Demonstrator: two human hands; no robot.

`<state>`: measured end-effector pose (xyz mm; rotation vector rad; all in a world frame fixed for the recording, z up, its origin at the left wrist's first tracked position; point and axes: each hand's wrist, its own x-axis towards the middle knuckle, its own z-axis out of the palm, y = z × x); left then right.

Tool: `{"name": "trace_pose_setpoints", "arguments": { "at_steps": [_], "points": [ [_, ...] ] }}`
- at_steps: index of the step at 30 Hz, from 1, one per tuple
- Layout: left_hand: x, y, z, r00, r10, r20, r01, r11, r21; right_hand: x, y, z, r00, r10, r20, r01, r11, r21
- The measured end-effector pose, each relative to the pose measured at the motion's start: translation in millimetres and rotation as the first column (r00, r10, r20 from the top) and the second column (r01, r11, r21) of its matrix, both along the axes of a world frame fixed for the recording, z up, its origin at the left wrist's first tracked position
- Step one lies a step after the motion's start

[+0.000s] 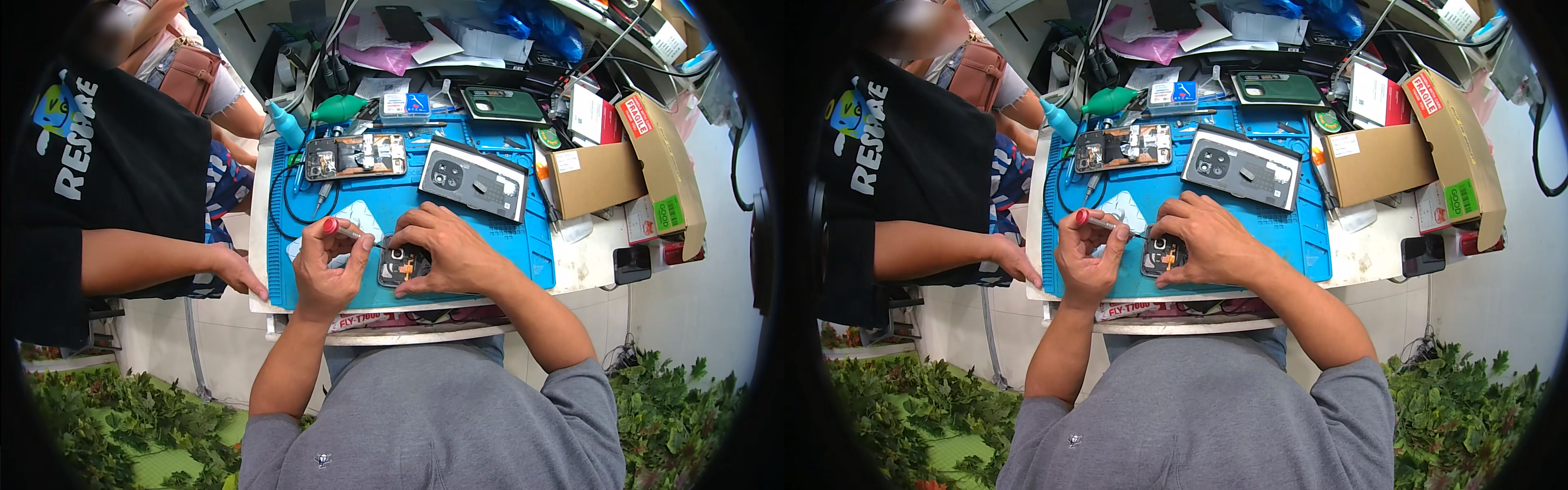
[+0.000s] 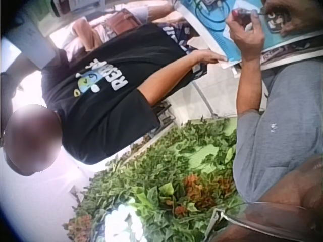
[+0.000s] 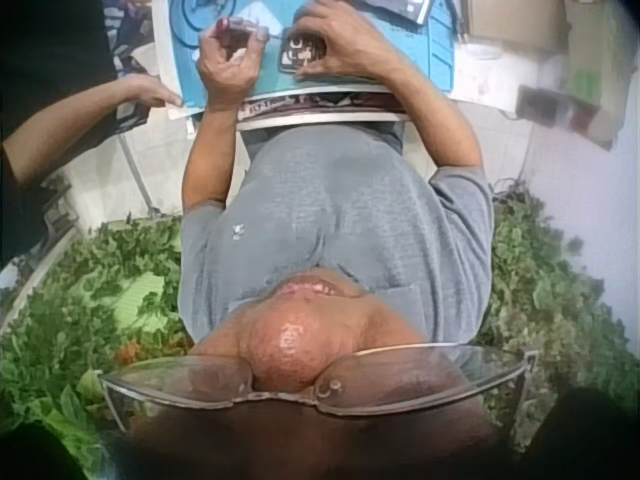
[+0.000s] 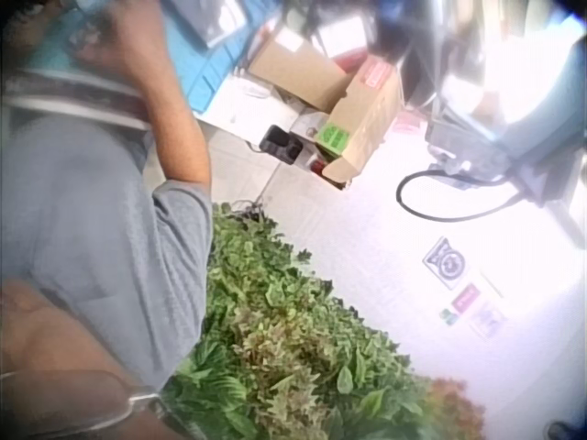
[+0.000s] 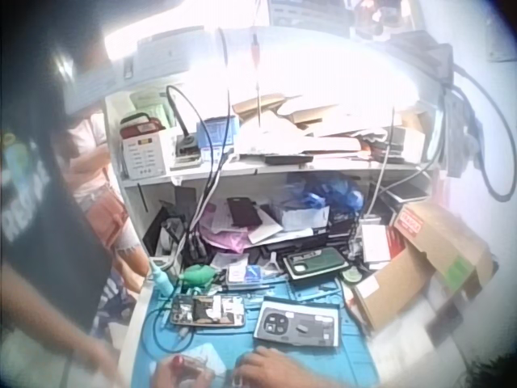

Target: The person uses a small tool to detach a component from a mobile phone and then handles a replacement part at a workbench.

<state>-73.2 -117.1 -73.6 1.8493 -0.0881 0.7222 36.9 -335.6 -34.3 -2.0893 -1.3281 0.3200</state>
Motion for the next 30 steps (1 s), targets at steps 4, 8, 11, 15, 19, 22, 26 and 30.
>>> {"name": "trace_pose_setpoints", "arguments": {
  "at_steps": [4, 8, 11, 15, 19, 22, 26, 30],
  "points": [
    [1.4, 0.4, -0.6, 1.0, -0.021, 0.007, 0.021, 1.0, 0.001, -0.9, 1.1, -0.6, 1.0, -0.015, -0.022, 0.015, 1.0, -0.008],
    [1.8, -0.9, 0.6, 1.0, -0.02, -0.005, 0.02, 1.0, -0.007, -0.3, 0.9, -1.6, 1.0, -0.018, -0.017, 0.018, 1.0, 0.02],
    [2.2, -0.8, 1.3, 0.999, -0.026, -0.023, 0.026, 1.0, -0.005, -0.2, 0.5, -2.3, 1.0, -0.02, -0.013, 0.021, 0.999, 0.043],
    [2.7, -1.3, 1.5, 0.998, -0.035, -0.048, 0.034, 0.999, -0.024, -0.5, -0.2, -3.7, 1.0, -0.02, -0.006, 0.02, 0.998, 0.059],
    [1.7, -0.8, 0.4, 0.998, -0.035, -0.048, 0.034, 0.999, -0.02, -0.9, 0.2, -3.9, 1.0, -0.022, -0.017, 0.023, 0.998, 0.06],
    [1.7, -1.7, 0.2, 0.999, -0.039, -0.036, 0.038, 0.999, -0.019, -2.1, -0.7, -3.2, 0.999, -0.032, -0.001, 0.032, 0.997, 0.064],
    [0.9, -1.0, -0.9, 0.999, -0.04, -0.035, 0.039, 0.999, -0.008, -0.8, 0.0, -3.5, 1.0, -0.023, -0.006, 0.023, 0.998, 0.053],
    [1.6, -1.9, 0.3, 0.999, -0.018, -0.044, 0.018, 1.0, -0.01, 0.2, -1.8, -5.1, 1.0, -0.012, 0.006, 0.011, 0.998, 0.062]
  ]
}}
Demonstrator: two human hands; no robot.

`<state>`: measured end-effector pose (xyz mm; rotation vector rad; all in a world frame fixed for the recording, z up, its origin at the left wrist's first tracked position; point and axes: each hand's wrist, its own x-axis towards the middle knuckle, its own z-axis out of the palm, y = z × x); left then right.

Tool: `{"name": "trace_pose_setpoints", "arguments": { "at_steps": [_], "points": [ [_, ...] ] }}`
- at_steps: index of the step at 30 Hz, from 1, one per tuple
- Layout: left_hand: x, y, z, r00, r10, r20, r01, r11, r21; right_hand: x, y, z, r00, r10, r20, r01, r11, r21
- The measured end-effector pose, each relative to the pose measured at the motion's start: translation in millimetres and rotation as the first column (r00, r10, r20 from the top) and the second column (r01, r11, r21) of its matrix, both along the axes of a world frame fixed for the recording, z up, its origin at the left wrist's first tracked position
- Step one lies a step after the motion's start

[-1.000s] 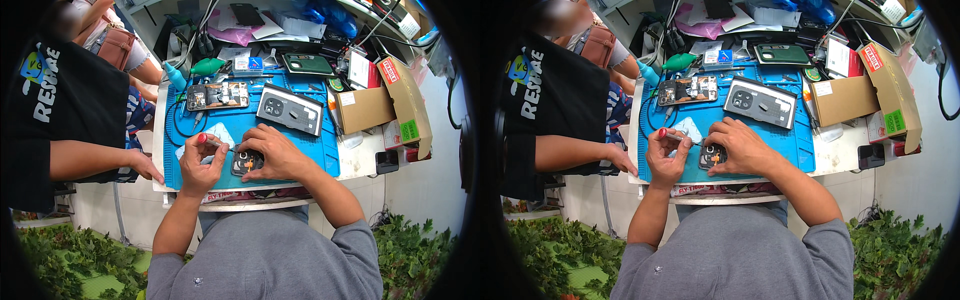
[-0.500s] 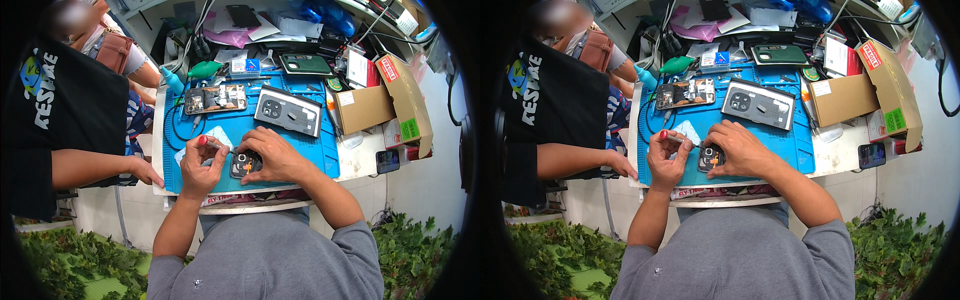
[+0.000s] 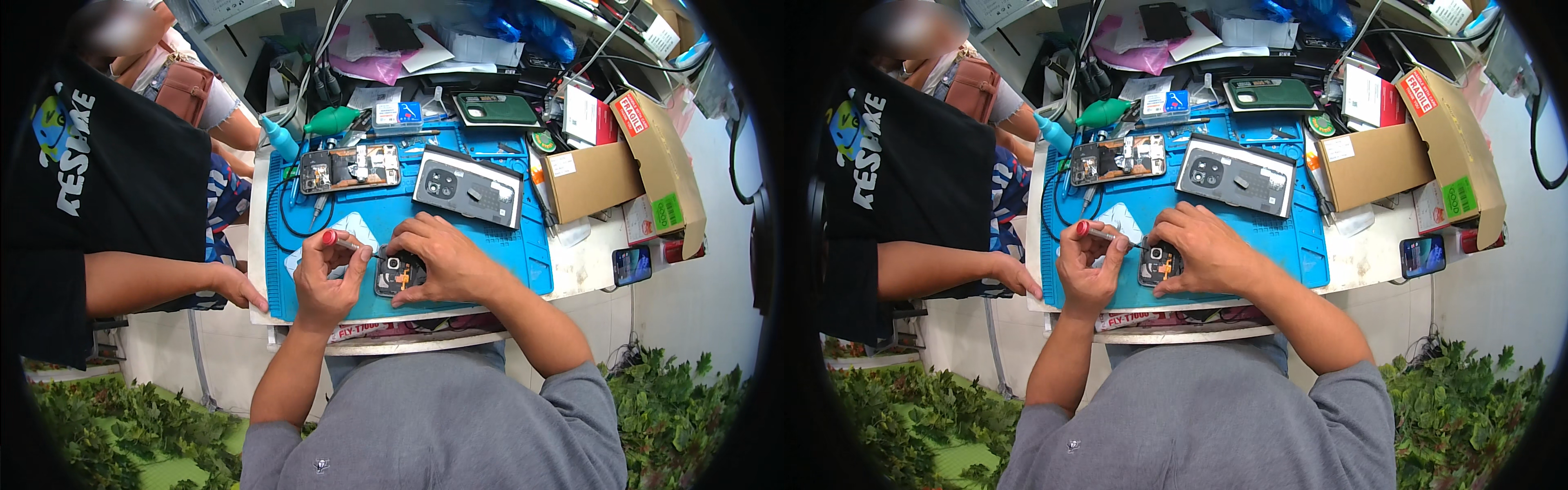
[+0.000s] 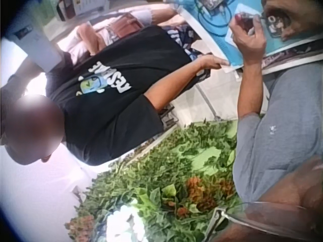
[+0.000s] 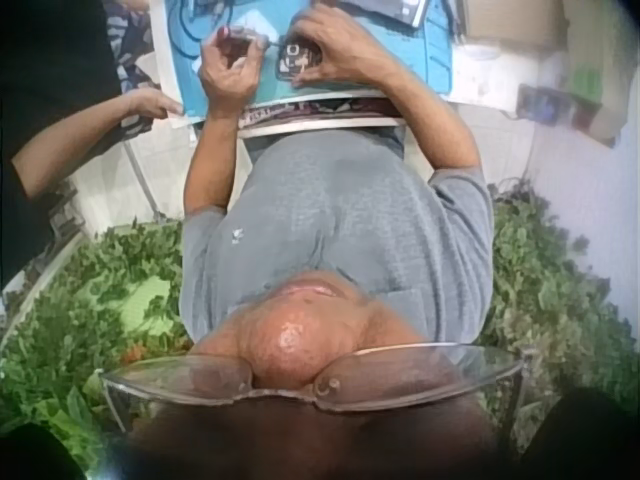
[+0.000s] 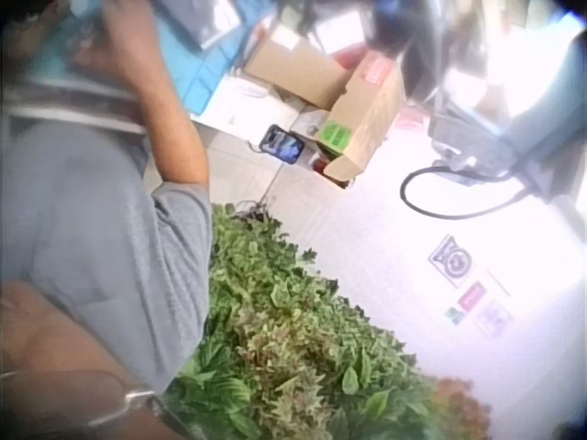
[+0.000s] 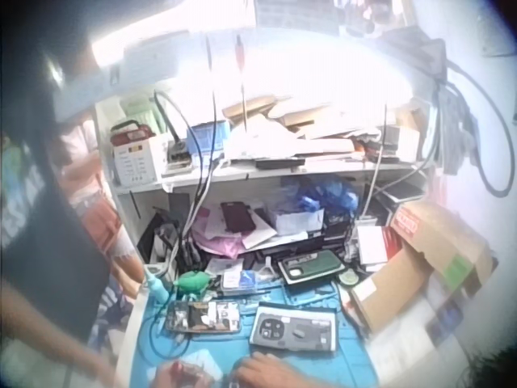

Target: The person uses a small tool to detach a component from a mobile phone and then handles a replacement part at a workbench.

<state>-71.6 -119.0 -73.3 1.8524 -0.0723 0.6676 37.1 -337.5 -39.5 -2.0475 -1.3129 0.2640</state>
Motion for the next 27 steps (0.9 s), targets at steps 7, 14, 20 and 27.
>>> {"name": "trace_pose_setpoints", "arguments": {
  "at_steps": [7, 14, 20, 27],
  "points": [
    [-1.7, 0.3, -1.3, 1.0, -0.014, -0.013, 0.015, 1.0, 0.023, -0.3, 0.1, -1.6, 1.0, -0.01, 0.0, 0.01, 1.0, 0.008],
    [-2.6, 6.3, -1.4, 0.997, -0.043, 0.058, 0.031, 0.978, 0.206, -0.9, 5.9, -2.0, 1.0, -0.002, -0.014, 0.002, 1.0, -0.015],
    [13.7, -2.9, 10.6, 0.981, -0.063, 0.183, 0.002, 0.949, 0.315, 1.5, -4.6, -8.9, 1.0, -0.004, 0.018, 0.004, 0.999, 0.047],
    [16.5, 3.4, 63.5, 0.97, -0.221, -0.099, 0.242, 0.85, 0.468, -14.7, -8.8, -10.1, 0.995, -0.028, 0.097, 0.026, 0.999, 0.028]
  ]
}}
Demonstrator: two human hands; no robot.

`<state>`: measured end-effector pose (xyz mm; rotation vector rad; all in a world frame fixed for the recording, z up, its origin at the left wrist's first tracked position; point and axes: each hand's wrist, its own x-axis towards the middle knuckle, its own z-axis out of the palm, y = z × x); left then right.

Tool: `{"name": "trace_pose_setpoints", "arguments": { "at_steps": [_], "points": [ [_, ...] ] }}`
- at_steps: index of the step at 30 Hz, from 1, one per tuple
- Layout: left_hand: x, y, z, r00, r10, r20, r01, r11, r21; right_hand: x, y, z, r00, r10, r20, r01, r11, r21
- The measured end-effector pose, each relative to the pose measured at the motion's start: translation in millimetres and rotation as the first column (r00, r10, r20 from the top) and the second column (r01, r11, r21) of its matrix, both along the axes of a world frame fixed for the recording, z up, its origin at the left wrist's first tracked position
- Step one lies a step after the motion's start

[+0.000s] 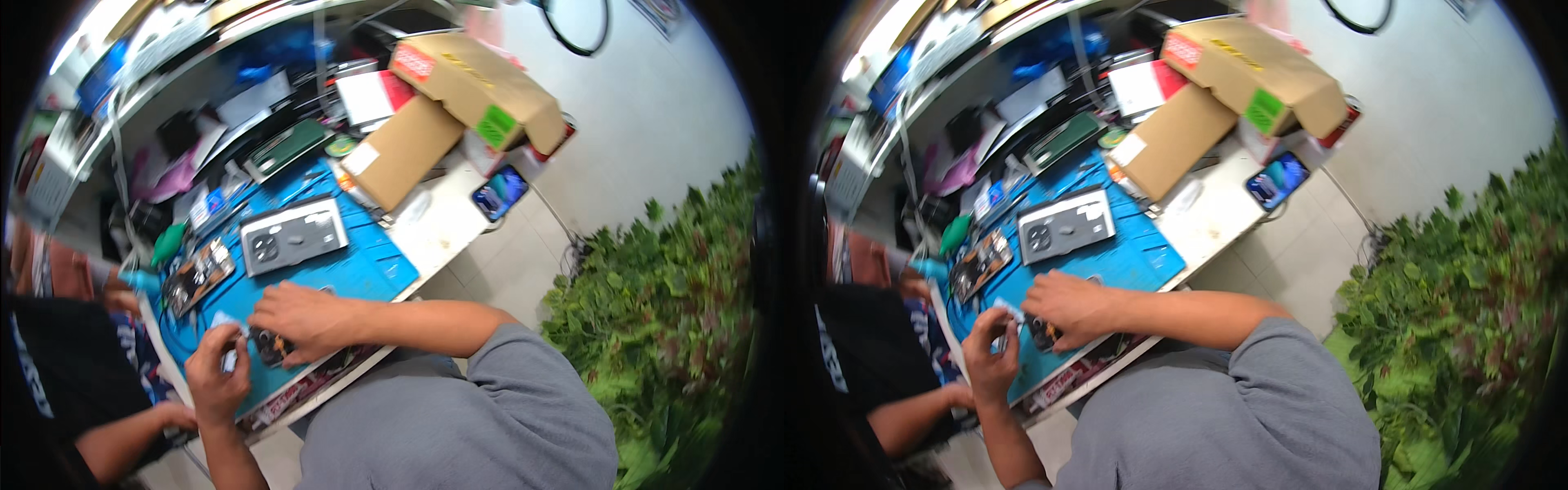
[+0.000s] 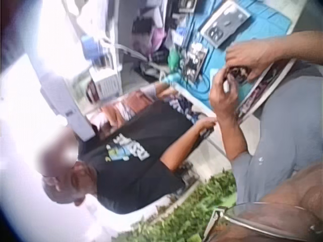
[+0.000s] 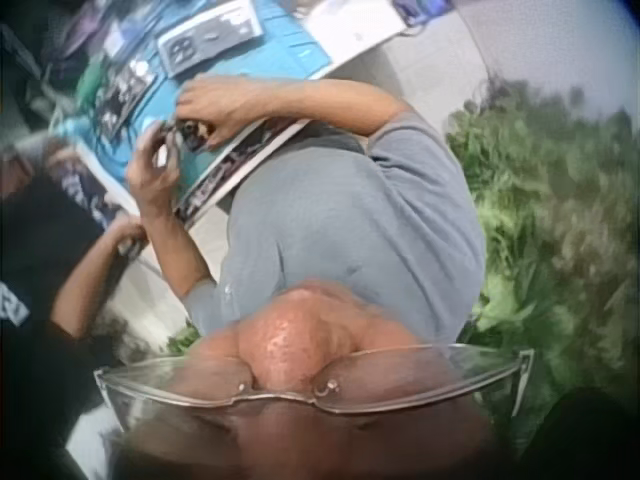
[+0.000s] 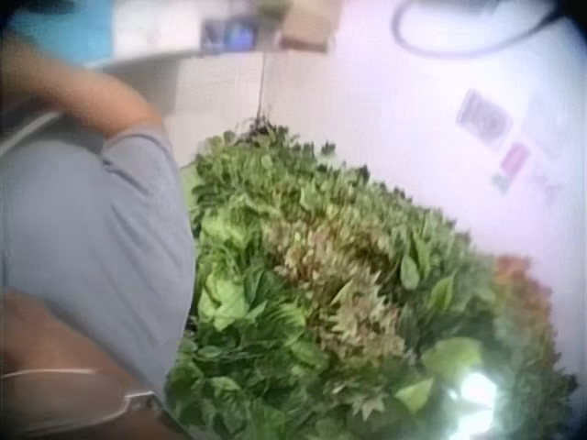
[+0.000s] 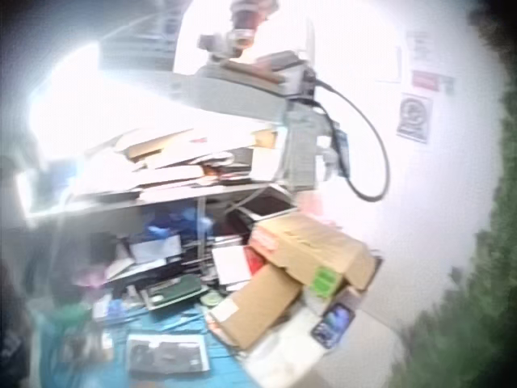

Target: The person uses a small tool to detach a component from a mobile phone and then handles a replacement part at a workbench.

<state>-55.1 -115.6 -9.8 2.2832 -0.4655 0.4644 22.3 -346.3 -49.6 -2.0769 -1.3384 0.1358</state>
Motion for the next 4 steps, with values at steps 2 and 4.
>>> {"name": "trace_pose_setpoints", "arguments": {
  "at_steps": [2, 4],
  "points": [
    [7.3, 4.2, 16.3, 0.989, 0.011, -0.145, 0.003, 0.995, 0.097, -5.6, -7.3, -4.6, 0.998, -0.055, -0.027, 0.055, 0.998, 0.016],
    [19.8, 8.8, 34.0, 0.964, -0.186, -0.191, 0.222, 0.956, 0.192, -13.7, -12.1, -8.4, 0.995, -0.086, -0.045, 0.089, 0.994, 0.064]
  ]
}}
